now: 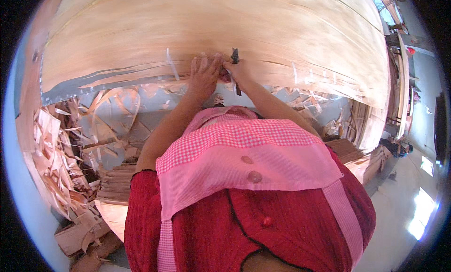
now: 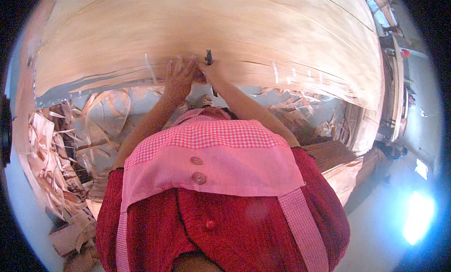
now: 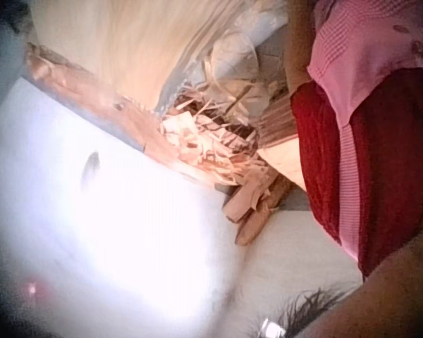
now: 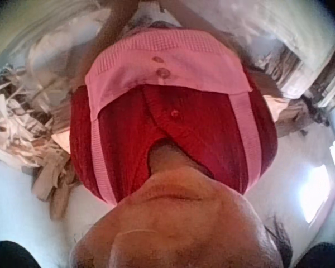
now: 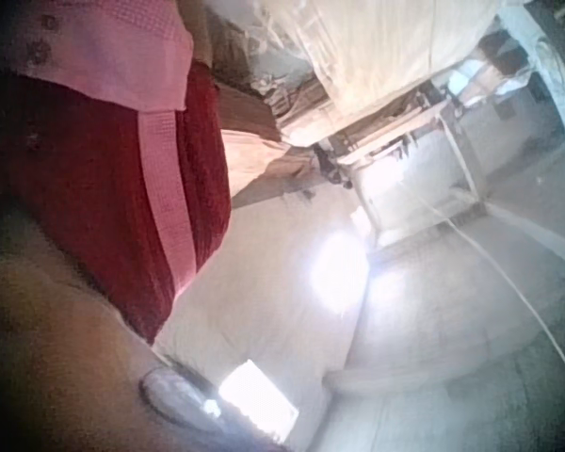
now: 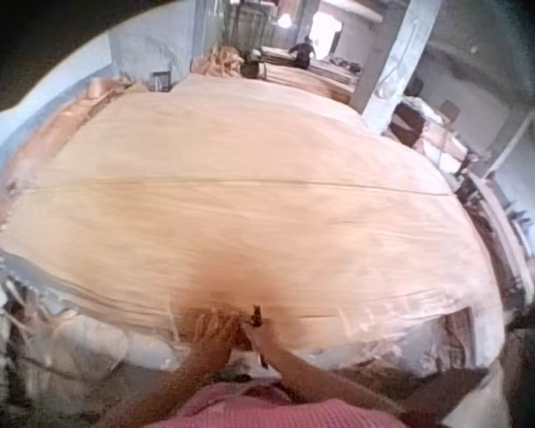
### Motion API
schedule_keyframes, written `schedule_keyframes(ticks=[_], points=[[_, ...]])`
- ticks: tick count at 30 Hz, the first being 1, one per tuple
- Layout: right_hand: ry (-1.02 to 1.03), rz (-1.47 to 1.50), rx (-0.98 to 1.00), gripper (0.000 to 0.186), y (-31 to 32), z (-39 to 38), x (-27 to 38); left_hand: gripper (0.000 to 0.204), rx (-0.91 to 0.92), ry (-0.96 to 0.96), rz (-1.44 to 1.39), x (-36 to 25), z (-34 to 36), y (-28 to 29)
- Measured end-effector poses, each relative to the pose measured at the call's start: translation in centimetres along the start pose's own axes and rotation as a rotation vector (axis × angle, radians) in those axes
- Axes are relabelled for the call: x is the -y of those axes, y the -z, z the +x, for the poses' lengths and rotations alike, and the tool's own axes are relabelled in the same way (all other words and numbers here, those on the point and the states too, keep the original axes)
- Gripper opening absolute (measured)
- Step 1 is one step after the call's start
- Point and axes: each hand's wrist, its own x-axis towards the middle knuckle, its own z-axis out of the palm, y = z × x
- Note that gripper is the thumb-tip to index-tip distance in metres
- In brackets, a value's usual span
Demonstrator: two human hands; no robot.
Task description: The person applies strips of tape to a large sheet of wood veneer, then uses a utility knife to trim the edges and cut pieces, and finally uses a long wooden rod to help roll or lift a veneer sheet.
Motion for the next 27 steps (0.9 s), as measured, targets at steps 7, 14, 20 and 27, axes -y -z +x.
schedule_keyframes(ticks=[7, 14, 20, 27], points=[[0.405, -1.131, 0.182, 0.023, 4.2, -0.2, 6.3, 0.051, 0.065, 0.006, -0.24, 1.2, -0.4, 0.4], [-0.073, -0.137, 0.46, 0.018, 4.4, -3.4, 1.7, 0.073, 0.124, 0.381, 0.033, 7.7, -7.8, 3.8], [-0.032, -0.176, 0.504, 0.02, -0.9, -4.1, 2.7, 0.08, 0.208, 0.239, 0.077, 9.9, -8.0, 4.8], [-0.053, -0.105, 0.331, 0.019, -7.2, -4.3, 7.8, 0.081, 0.175, 0.197, -0.01, 10.8, -8.0, 4.1]])
